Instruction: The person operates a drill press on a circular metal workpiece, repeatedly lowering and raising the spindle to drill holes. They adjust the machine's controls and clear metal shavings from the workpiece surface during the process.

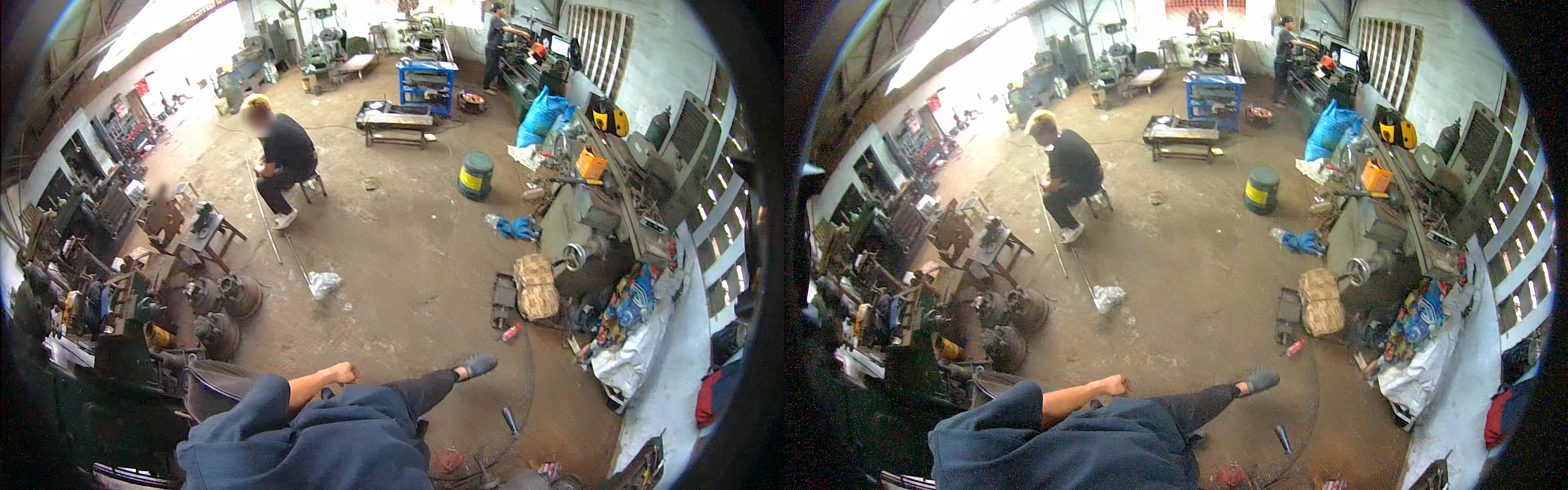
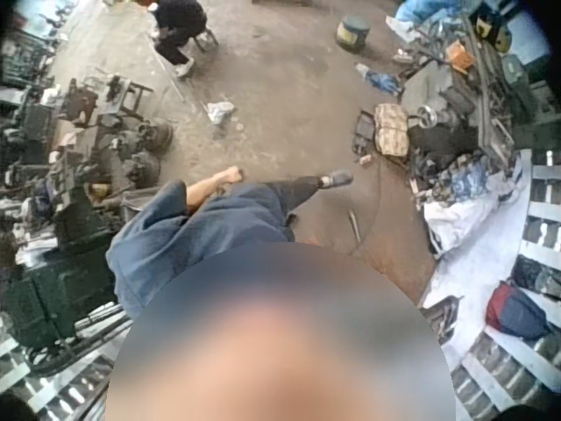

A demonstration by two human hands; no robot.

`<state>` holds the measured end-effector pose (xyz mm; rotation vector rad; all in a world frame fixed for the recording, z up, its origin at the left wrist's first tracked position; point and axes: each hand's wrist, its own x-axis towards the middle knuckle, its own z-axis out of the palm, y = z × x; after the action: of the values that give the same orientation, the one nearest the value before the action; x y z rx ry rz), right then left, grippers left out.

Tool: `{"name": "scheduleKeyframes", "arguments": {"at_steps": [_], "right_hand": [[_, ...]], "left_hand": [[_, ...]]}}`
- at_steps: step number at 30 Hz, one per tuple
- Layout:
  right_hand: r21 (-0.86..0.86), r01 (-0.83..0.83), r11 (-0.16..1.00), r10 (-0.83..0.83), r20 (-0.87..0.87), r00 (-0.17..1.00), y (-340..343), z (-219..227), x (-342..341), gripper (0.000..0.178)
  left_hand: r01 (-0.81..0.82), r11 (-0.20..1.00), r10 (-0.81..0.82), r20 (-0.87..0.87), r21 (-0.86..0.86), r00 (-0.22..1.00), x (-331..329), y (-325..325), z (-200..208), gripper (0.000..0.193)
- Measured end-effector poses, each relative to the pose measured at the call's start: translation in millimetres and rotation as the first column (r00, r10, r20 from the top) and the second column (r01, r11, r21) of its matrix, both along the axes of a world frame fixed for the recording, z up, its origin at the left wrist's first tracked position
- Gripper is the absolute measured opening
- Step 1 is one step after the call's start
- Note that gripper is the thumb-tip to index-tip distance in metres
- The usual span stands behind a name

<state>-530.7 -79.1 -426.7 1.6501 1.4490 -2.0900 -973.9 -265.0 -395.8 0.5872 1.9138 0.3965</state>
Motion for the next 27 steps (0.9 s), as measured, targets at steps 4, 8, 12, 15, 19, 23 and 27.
{"name": "scheduleKeyframes", "arguments": {"at_steps": [4,8,12,15,19,23,27], "right_hand": [[-0.007,0.008,1.0,-0.008,-0.006,1.0,1,-9,2,0.031],[-0.027,0.056,0.998,-0.056,0.002,0.998,3,-12,15,0.027],[-0.023,0.111,0.993,-0.112,-0.001,0.994,0,-12,27,0.023],[-0.01,0.172,0.985,-0.172,0.005,0.985,-2,-12,21,0.021],[-0.012,0.233,0.972,-0.233,0.012,0.972,-2,-8,-6,0.017],[0.006,0.305,0.952,-0.305,0.008,0.952,-2,1,-48,0.015],[0.008,0.389,0.921,-0.389,0.0,0.921,-4,7,-91,0.013]], "left_hand": [[0.007,0.997,-0.008,-0.02,-0.083,1.0,-8,-14,17,0.041],[0.046,0.985,-0.048,-0.007,-0.169,0.999,-18,-39,8,0.042],[0.168,0.984,-0.17,-0.05,-0.052,0.984,-29,-67,-26,0.041],[0.298,0.954,-0.299,-0.032,-0.037,0.954,-45,-61,-45,0.042],[0.164,0.986,-0.163,0.022,-0.039,0.986,-68,-25,-38,0.037],[0.072,0.994,-0.063,0.101,-0.088,0.993,-106,24,-16,0.039],[-0.011,0.998,0.001,0.141,0.066,0.99,-153,61,1,0.033]]}}
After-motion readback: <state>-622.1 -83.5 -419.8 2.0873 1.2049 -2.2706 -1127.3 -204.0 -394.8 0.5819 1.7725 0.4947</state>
